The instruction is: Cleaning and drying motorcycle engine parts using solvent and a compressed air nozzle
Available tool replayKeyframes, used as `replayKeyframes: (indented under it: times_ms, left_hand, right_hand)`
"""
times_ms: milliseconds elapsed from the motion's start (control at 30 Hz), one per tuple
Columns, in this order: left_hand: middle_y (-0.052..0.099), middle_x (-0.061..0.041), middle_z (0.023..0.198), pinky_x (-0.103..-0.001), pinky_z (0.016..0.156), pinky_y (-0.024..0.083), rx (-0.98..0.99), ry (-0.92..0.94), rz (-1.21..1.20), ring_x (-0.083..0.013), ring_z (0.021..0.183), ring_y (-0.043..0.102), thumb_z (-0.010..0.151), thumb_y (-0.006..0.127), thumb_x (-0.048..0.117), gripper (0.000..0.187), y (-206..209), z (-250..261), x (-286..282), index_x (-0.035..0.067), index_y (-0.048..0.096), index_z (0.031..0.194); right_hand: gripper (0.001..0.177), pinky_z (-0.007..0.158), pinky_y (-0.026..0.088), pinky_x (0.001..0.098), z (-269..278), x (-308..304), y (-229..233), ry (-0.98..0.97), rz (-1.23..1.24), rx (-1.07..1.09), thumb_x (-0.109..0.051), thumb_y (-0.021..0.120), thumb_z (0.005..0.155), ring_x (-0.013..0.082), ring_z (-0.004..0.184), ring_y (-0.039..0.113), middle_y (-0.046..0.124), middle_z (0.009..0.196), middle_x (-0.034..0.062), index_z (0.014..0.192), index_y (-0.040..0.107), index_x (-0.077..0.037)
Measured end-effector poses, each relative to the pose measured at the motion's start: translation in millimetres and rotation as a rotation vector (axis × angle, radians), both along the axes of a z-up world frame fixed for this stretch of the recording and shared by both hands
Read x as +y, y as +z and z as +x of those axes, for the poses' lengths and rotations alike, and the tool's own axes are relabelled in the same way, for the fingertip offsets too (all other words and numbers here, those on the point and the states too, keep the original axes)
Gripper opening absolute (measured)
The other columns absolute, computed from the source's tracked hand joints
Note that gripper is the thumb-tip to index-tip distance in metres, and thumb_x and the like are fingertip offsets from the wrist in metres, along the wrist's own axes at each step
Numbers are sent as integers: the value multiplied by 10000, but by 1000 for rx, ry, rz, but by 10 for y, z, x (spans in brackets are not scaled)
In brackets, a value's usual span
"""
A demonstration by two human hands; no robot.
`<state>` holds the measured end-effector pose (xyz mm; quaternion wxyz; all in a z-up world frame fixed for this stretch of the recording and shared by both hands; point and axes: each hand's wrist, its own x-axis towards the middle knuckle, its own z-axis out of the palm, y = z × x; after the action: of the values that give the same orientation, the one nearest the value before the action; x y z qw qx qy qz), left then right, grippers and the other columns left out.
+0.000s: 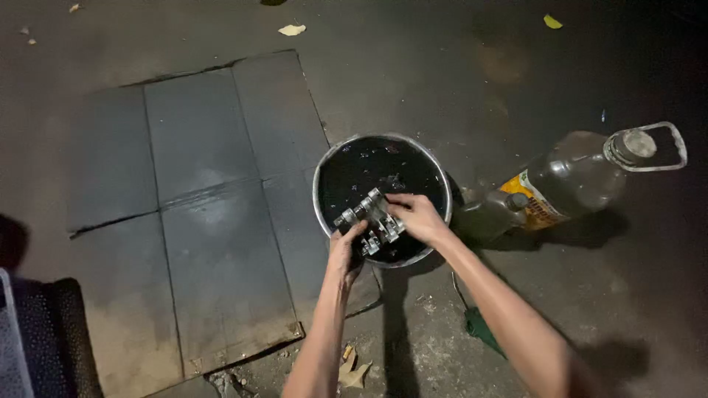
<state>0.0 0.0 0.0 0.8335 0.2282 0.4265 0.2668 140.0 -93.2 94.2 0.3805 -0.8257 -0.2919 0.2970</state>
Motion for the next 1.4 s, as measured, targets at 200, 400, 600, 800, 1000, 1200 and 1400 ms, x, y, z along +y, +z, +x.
replayKeyframes:
  times_ms: [200, 400, 600, 800, 1000, 1200, 1400]
  left_hand:
    - [635, -244, 1228, -502, 952, 518, -48, -69, -38, -352, 1111, 623, 786, 699, 615, 841, 950, -69, -48, -3, 617, 1351]
    - [558, -252, 1442, -532, 1067, 480, -167, -117, -132, -404, 1269, 592, 800, 464, 882, 1130, 1334, 53, -71, 2, 467, 1510]
    - [459, -275, 1538, -623, 1131, 365, -118, -181, -69, -413, 1375, 502, 847, 556, 773, 1066, 1273, 249, -98, 11, 368, 1569]
    - [644, -242, 1335, -556, 1018, 509, -211, 121, -332, -409, 1199, 642, 815, 713, 640, 816, 677, 301, 125, 37, 620, 1356]
    - [669, -189, 1303, -555, 1038, 479, -170, 173, -436, -397, 1189, 630, 803, 697, 611, 695, 196, 174, 346, 93, 678, 1267]
    - [672, -190, 1298, -539, 976, 495, -125, 198, -432, -387, 1148, 635, 797, 670, 649, 709, 212, 70, 489, 123, 681, 1272]
    - [679, -181, 1268, -538, 955, 487, -115, 231, -437, -385, 1113, 622, 775, 699, 663, 699, -320, -44, 539, 122, 702, 1219]
  right_hand:
    - [822, 1117, 446, 551, -273, 100, 135, 103, -169, -19, -500, 842, 749, 423, 1316, 564, 635, 1344, 234, 1375, 581, -35]
    - [1328, 1222, 346, 573, -143, 169, -88, 97, -220, 91, -637, 882, 648, 453, 1462, 401, 416, 1562, 311, 1589, 255, 58]
    - [1198, 1209, 339, 592, -36, 140, -196, 52, -232, 105, -507, 860, 709, 460, 1446, 417, 449, 1525, 328, 1582, 274, 65]
    - [1123, 1170, 303, 695, -101, 306, 378, 296, -356, -64, -626, 755, 780, 507, 1427, 414, 492, 1473, 320, 1579, 307, 25]
    - [452, 1051, 467, 551, 550, 440, 58, 100, -214, -9, -465, 637, 956, 431, 1247, 616, 725, 1224, 195, 1231, 743, -122]
    - [265, 924, 540, 473, 736, 576, -823, 72, -112, -434, -289, 670, 961, 302, 1151, 646, 747, 1189, 26, 1188, 766, -195]
    - [321, 959, 440, 538, 806, 839, -1462, 273, -382, -909, -217, 634, 932, 332, 1182, 567, 729, 1123, 75, 1239, 724, -197]
